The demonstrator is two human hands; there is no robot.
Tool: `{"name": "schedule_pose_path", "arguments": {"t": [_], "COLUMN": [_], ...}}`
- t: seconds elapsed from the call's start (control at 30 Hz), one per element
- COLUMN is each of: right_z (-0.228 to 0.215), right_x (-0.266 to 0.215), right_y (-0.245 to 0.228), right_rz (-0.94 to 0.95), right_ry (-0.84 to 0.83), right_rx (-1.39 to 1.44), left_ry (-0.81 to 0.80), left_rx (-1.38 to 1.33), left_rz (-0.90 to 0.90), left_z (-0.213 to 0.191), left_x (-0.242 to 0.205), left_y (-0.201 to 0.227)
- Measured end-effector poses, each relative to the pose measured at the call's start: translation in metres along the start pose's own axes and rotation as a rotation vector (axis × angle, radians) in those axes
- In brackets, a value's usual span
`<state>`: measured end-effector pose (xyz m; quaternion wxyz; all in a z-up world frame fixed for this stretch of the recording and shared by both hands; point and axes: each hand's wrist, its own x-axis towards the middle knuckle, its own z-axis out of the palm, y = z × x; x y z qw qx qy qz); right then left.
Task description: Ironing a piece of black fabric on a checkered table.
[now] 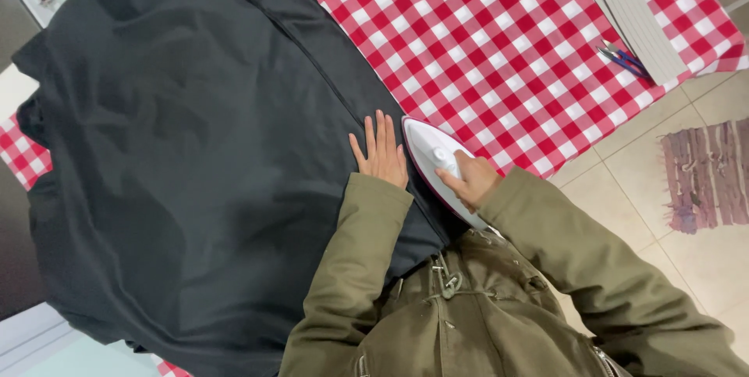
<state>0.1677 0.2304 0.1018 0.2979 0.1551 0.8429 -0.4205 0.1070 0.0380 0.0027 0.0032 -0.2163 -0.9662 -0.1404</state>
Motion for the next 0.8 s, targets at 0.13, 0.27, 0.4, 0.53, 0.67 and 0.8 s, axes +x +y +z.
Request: {"name": "schedule_pose_path", "arguments": {"t": [0.13,0.27,0.4,0.53,0.67,0.8], "right_z": [-0.001,-0.001,-0.003,-0.003,-0.002,0.0], "right_x": [0.002,0.004,0.008,0.009,0.011,0.009], "right_y": [-0.008,-0.013,-0.012,-0.015,-0.009,-0.011], "right_rz": [-0.051,-0.029,-0.028,-0.01,-0.024,-0.048], "right_ry": [0.008,0.012,-0.004,-0.003,-0.015,-0.013], "right_rx": [0.017,0.033,0.025,0.018,0.026,0.006], "left_ry": [0.004,-0.011,-0.029,-0.015,-0.045,-0.01], "left_rx": [-0.002,-0.032,-0.025,-0.052,-0.006,0.004], "left_rz": [-0.006,-0.008,-0.015,0.009,-0.013,0.009], "left_z": [-0.002,-0.005,-0.007,-0.006,-0.011,-0.011], "left_x": [0.0,0.0,0.001,-0.005,-0.007,-0.008], "left_y": [-0.002,0.001,-0.002,-0.011,-0.02,-0.022]}}
